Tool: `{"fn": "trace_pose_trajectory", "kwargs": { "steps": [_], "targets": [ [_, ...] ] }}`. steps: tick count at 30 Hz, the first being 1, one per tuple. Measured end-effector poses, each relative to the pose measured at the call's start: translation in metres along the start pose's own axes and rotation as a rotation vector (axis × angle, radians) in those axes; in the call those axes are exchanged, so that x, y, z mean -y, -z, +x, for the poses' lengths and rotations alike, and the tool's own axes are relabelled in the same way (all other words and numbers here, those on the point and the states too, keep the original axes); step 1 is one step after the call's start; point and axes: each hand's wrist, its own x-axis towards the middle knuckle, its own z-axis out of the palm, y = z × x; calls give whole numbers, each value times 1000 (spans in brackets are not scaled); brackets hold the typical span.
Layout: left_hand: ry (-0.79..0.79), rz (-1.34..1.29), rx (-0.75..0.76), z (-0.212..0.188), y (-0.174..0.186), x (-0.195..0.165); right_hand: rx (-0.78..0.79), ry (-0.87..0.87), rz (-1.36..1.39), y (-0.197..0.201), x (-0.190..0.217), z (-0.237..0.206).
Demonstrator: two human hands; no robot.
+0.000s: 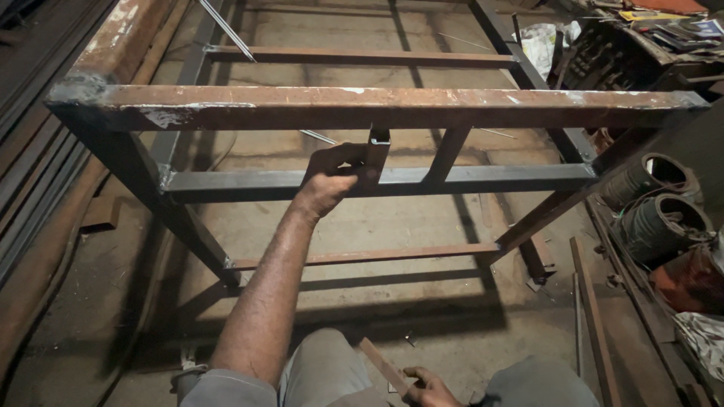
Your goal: The person fits a small square metal tube block into the crossbar of a welded steel frame, taps it into position using a wooden stick, and holds it in place. They then use a welding torch to weld the block to the frame, with sparks visible as the weld is made.
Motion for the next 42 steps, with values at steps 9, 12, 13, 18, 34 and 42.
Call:
{"fn": "trace_pose_trajectory", "kwargs": {
  "steps": [9, 12, 13, 18, 34, 42],
  "targets": [
    [-52, -54, 4, 0, 1, 12, -211, 669, 126, 22, 10, -25],
    [-54, -33, 2, -1, 1, 14, -328, 782, 150, 22, 42, -45],
    [-44, -21, -7, -1, 1, 14, -386, 809, 154, 23, 54, -51],
    [-80, -1, -26, 0, 0, 10, -769, 1281, -333, 37, 141, -46],
    [-8, -222, -25, -1, 3, 15, -870, 1379, -556, 44, 213, -26],
    [15, -175, 8, 0, 6, 18, -726, 1391, -452, 39, 190, -8]
  ]
}}
